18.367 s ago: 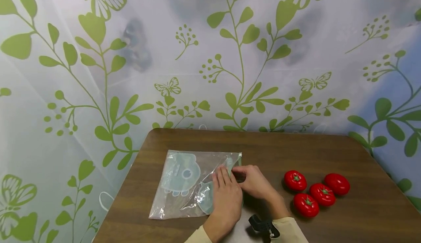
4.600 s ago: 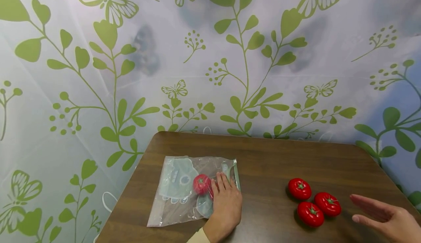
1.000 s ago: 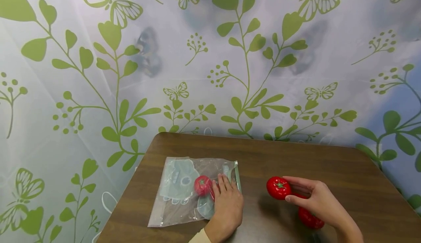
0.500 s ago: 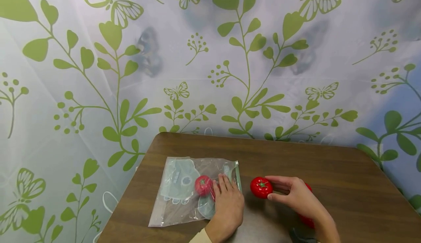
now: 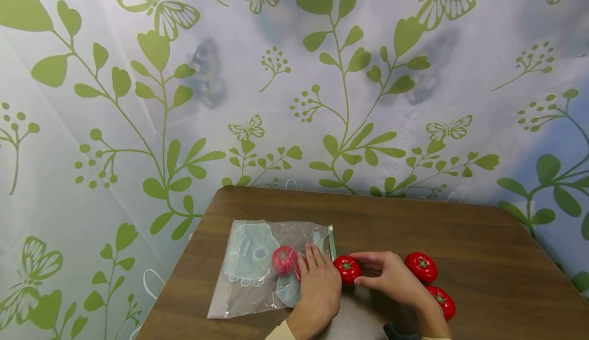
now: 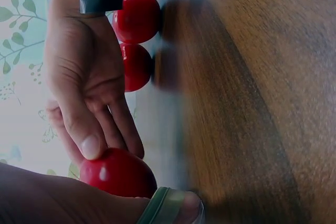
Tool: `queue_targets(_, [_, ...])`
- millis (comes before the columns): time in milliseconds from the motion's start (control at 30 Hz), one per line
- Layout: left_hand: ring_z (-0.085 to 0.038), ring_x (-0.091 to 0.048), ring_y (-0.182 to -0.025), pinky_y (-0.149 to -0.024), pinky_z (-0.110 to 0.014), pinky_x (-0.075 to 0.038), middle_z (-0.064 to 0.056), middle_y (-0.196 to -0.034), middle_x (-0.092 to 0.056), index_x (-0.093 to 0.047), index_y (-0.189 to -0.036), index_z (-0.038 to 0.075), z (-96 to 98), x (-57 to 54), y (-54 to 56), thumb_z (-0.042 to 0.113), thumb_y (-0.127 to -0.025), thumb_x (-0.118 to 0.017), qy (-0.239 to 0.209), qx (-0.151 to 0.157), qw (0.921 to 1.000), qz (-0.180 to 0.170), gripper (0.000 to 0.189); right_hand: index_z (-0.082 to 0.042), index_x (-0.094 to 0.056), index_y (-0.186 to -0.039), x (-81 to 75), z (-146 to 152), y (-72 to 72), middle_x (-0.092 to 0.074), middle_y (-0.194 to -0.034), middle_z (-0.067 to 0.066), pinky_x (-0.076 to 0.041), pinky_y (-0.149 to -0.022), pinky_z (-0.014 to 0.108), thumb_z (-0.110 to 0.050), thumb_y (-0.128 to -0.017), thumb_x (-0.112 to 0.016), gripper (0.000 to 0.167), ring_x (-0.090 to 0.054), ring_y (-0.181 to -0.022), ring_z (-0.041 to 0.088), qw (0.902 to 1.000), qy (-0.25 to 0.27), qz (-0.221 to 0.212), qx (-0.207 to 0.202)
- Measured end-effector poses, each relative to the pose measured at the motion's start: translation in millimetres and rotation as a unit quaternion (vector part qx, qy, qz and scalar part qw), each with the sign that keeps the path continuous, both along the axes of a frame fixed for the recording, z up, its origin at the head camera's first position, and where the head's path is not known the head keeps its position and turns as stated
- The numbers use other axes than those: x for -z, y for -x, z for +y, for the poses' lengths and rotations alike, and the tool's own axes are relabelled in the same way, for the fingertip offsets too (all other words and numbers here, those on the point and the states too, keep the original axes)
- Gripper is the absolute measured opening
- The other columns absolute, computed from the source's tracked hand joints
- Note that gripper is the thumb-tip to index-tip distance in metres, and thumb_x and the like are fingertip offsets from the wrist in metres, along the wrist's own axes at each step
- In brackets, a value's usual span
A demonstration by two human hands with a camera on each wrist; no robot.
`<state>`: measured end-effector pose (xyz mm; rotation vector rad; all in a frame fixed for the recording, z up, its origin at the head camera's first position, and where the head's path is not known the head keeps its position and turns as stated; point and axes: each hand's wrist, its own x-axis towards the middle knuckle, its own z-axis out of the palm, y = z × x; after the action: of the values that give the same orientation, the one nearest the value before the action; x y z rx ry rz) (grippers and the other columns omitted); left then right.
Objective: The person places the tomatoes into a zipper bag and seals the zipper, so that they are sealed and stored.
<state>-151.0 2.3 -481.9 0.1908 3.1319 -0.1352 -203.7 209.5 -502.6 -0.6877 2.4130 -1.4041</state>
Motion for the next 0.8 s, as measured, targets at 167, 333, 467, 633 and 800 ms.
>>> queue_targets(167, [-0.045,-0.049,-0.155,-0.126,-0.061,-0.04,-0.022,-0.161,-0.057,-0.065,-0.152,0.01,0.4,1.9,2.1,0.038,-0.074,-0.099,-0.003,-0.003,1.0,0.0,0.09,-0.007,-0.071,-0.143,4.4,-8.8,0.0,-0.074,-0.14,0.017,-0.063,-0.098,0.032,-0.028,-0.096,-0.087,0.053,-0.077,-0.121,0.021,0.9999,0.007,-0.002,-0.015])
queue_targets(333, [-0.045,-0.047,-0.156,-0.126,-0.061,-0.039,-0.022,-0.163,-0.056,-0.064,-0.154,0.01,0.6,0.7,2.1,0.039,-0.071,-0.1,-0.002,-0.005,1.0,-0.007,0.095,-0.006,-0.071,-0.144,6.2,-15.5,-0.4,-0.074,-0.142,0.017,-0.063,-0.1,0.037,-0.025,-0.096,-0.087,0.054,-0.077,-0.123,0.023,0.9995,0.014,-0.007,-0.026])
queue_targets(467, [-0.046,-0.047,-0.156,-0.126,-0.062,-0.038,-0.023,-0.163,-0.055,-0.064,-0.153,0.009,0.9,0.8,1.8,0.039,-0.071,-0.1,0.0,-0.003,1.0,-0.004,0.095,-0.004,-0.07,-0.144,5.9,-19.0,-1.1,-0.073,-0.141,0.018,-0.062,-0.1,0.041,-0.023,-0.096,-0.087,0.054,-0.076,-0.124,0.028,0.9994,0.022,-0.007,-0.028])
queue_targets(633, [-0.046,-0.049,-0.154,-0.126,-0.062,-0.04,-0.024,-0.161,-0.057,-0.065,-0.151,0.008,1.8,2.0,0.9,0.038,-0.074,-0.098,0.004,-0.002,0.9999,0.016,0.09,-0.005,-0.071,-0.143,5.4,-21.7,-2.4,-0.075,-0.14,0.017,-0.062,-0.1,0.046,-0.021,-0.095,-0.088,0.054,-0.077,-0.122,0.031,0.9994,0.025,-0.011,-0.02])
queue_targets(800, [-0.045,-0.051,-0.153,-0.125,-0.062,-0.041,-0.024,-0.159,-0.058,-0.066,-0.15,0.007,3.2,3.0,-0.7,0.04,-0.081,-0.093,0.009,-0.001,0.9995,0.032,0.081,-0.006,-0.072,-0.141,7.8,-25.1,-2.7,-0.076,-0.138,0.015,-0.062,-0.1,0.045,-0.024,-0.094,-0.089,0.054,-0.078,-0.12,0.026,0.9996,0.024,-0.004,-0.014])
